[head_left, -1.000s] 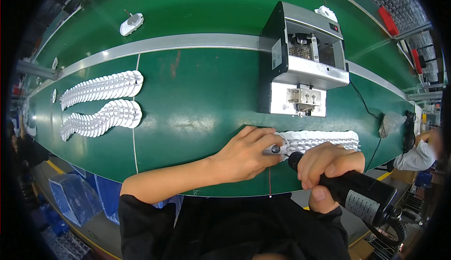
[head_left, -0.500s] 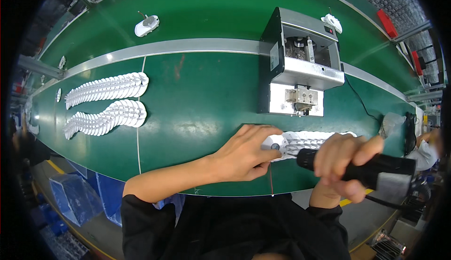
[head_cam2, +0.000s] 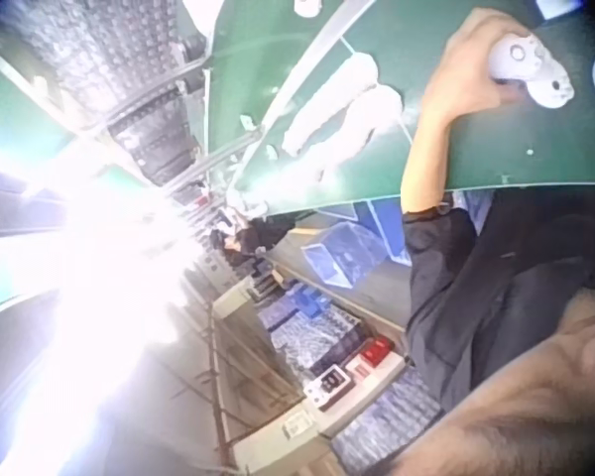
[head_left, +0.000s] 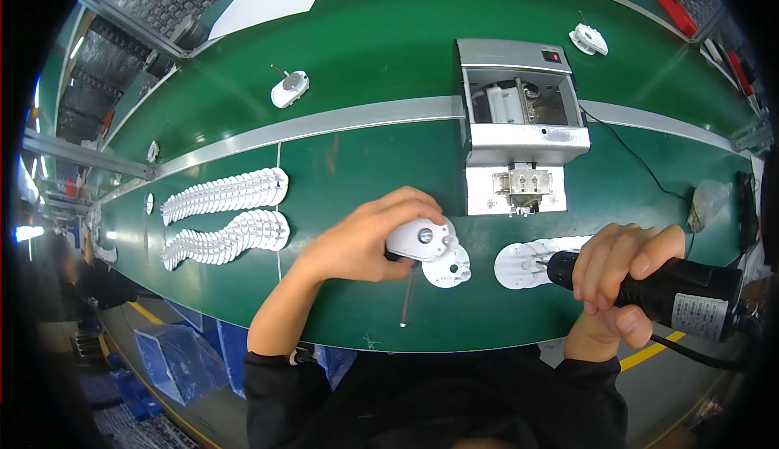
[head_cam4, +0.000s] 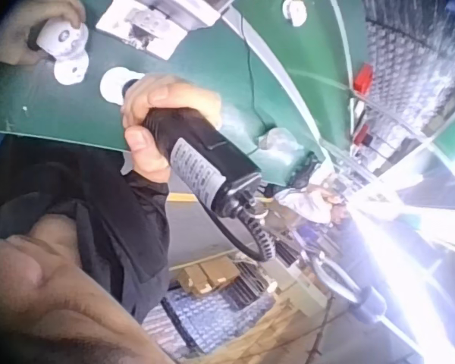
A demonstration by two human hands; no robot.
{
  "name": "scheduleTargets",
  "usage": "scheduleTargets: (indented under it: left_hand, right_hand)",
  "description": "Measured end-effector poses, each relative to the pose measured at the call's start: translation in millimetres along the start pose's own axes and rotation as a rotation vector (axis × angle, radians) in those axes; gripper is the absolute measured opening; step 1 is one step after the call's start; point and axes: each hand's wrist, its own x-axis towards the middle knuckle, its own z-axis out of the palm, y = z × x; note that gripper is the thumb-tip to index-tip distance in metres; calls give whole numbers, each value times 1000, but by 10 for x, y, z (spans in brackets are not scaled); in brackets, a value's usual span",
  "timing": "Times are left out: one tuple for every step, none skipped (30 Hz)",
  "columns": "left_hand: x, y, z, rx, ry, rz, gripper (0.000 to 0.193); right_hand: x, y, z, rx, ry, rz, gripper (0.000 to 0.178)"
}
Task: The person assembles LED strips by aligning base plates and plastic housings, then securing them together with an electric screwdriver.
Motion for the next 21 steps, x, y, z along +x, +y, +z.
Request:
scheduleTargets:
  left_hand:
    - [-4,18,-68,35,-14,-35,58]
    - [-7,33,-147,71,-27,-70,58]
    - [5,36,-249,160,-64,-106,59]
    - [50,-33,-279,164,-68,-105,59]
    - [65,-130,-296,356,149,-80,58]
    - [67,-164,-304,547,367,-52,58]
    - [97,-111,-264,695,491,-122,56]
    - [89,-58,-244,698,489,-122,56]
    - [71,-5,-221,702,473,-92,55]
    - [61,45,-187,699,453,-57,54]
    - [31,72,-169,618,262,27,52]
    - [23,98,-100,426,88,65,50]
    - [-10,158,13,369,11,19,49]
    - [-4,187,134,305,-69,-19,48]
    - [3,163,226,301,-71,-16,48]
    - [21,106,313,326,-95,11,48]
    - [41,74,379,350,-120,39,48]
    - [59,67,427,343,-126,49,48]
    - [54,59,451,324,-108,38,47]
    - [52,53,485,303,-90,29,47]
    - [65,57,560,298,-95,31,47]
  right_hand:
    - [9,-12,-16,3,-11,-3,40]
    - [12,-24,-28,5,-22,-5,41]
    - [9,-36,-31,3,-15,-11,41]
    - [4,-43,-30,7,-17,-2,41]
    - [7,-54,-17,16,-25,8,41]
    - [3,-70,0,22,-26,4,41]
    - [-10,-62,7,9,-17,5,41]
    - [-18,-53,8,-5,-8,5,41]
    - [-21,-39,1,-3,-6,3,41]
    - [-33,-59,-2,-10,12,5,41]
    - [-45,-77,-4,-16,30,7,41]
    - [-53,-93,-7,-22,38,6,41]
    - [-47,-99,-4,-17,22,10,41]
    - [-46,-105,-14,-22,10,14,40]
    - [-48,-110,-26,-26,12,16,40]
    - [-46,-124,-41,-24,-21,23,40]
    - [-48,-142,-56,-23,-53,31,40]
    - [-51,-163,-69,-34,-47,32,40]
    - [-48,-148,-70,-40,-59,36,40]
    - [-50,-137,-75,-46,-70,39,40]
    - [-59,-128,-85,-50,-65,42,40]
